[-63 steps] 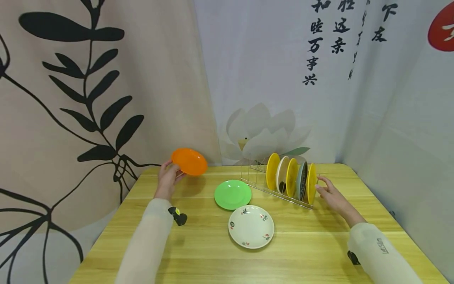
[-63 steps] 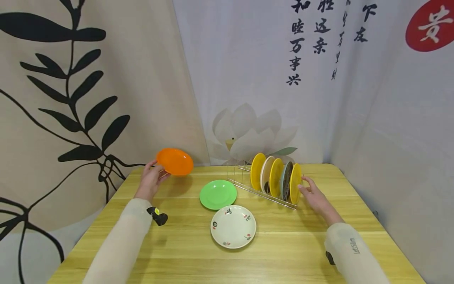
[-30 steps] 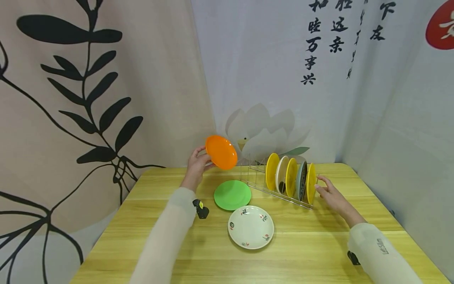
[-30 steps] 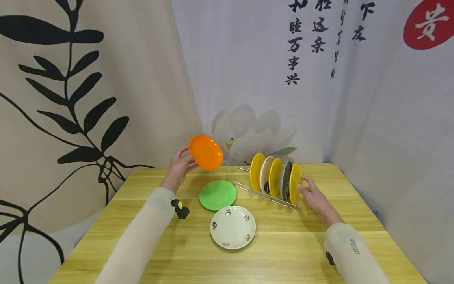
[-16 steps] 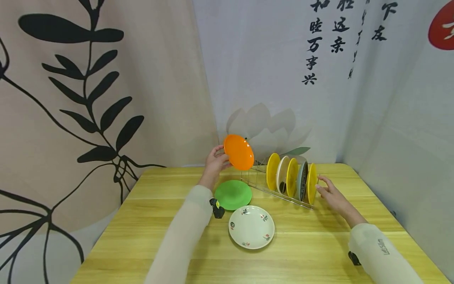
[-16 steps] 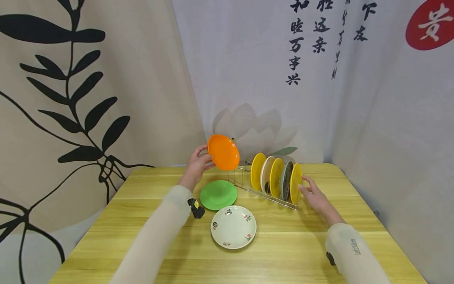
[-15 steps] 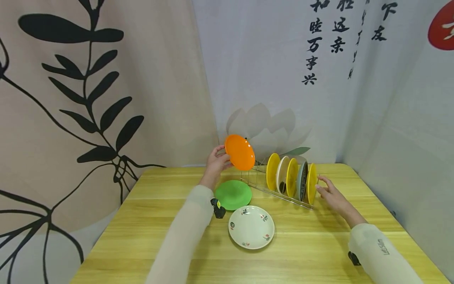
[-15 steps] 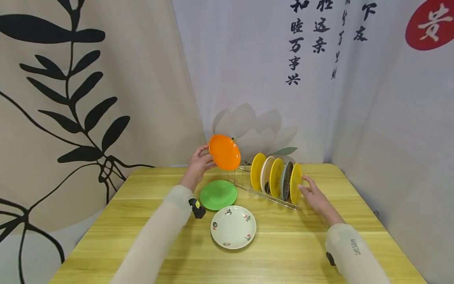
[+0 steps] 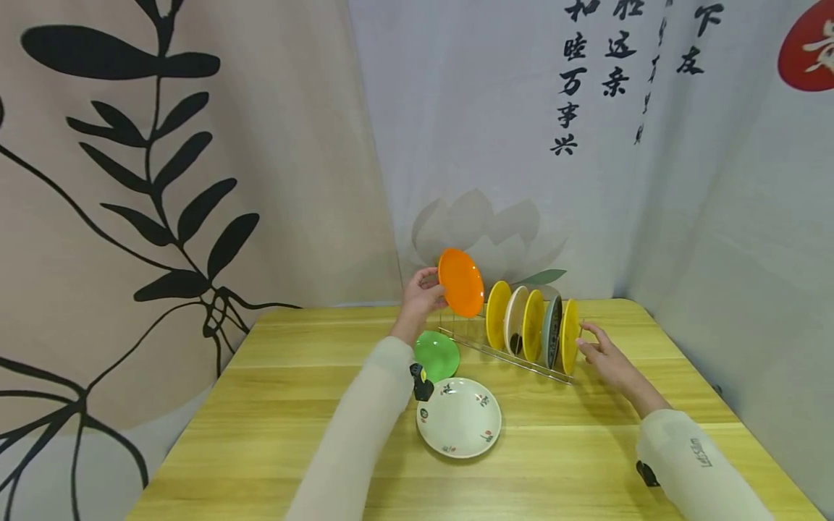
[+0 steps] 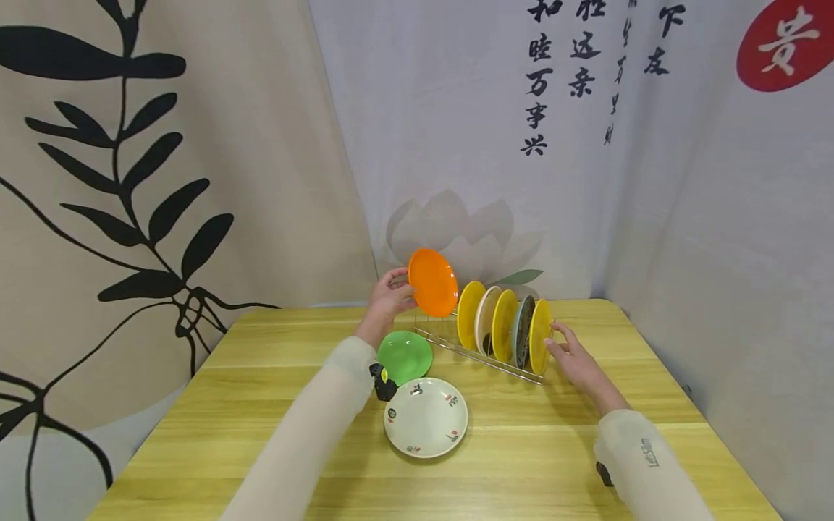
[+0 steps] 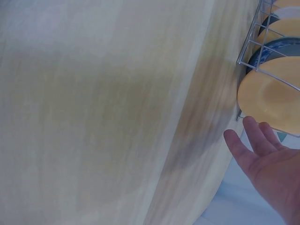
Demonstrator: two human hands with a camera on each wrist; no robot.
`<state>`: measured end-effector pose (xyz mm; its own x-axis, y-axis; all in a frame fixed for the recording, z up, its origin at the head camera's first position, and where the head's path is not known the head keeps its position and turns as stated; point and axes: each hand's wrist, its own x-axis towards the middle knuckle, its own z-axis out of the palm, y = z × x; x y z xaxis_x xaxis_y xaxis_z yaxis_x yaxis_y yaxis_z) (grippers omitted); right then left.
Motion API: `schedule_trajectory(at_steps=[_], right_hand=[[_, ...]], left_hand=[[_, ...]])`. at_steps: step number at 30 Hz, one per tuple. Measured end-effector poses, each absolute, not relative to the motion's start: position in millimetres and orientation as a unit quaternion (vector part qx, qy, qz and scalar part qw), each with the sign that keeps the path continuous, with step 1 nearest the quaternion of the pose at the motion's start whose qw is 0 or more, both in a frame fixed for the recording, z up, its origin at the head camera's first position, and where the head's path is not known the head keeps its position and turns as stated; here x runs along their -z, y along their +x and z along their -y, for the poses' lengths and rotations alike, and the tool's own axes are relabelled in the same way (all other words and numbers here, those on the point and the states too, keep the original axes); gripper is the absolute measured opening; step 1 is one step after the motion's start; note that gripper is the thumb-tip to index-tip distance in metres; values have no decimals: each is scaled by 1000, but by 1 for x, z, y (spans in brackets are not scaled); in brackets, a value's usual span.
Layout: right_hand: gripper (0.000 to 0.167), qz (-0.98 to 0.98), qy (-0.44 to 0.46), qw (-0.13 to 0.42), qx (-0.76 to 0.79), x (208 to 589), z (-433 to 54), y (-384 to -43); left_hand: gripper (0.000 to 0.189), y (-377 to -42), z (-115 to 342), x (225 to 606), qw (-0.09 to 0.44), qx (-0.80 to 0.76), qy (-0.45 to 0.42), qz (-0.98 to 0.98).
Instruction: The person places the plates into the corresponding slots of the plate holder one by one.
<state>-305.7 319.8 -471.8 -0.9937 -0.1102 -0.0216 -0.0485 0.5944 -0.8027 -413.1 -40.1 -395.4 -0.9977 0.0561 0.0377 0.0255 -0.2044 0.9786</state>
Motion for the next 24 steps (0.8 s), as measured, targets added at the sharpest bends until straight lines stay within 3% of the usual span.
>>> schedule_trajectory(at_steps=[24], right_hand=[[64, -895, -46, 20, 443, 471, -320, -306]], left_hand=[[44, -409, 10, 416, -13, -747, 17, -665]])
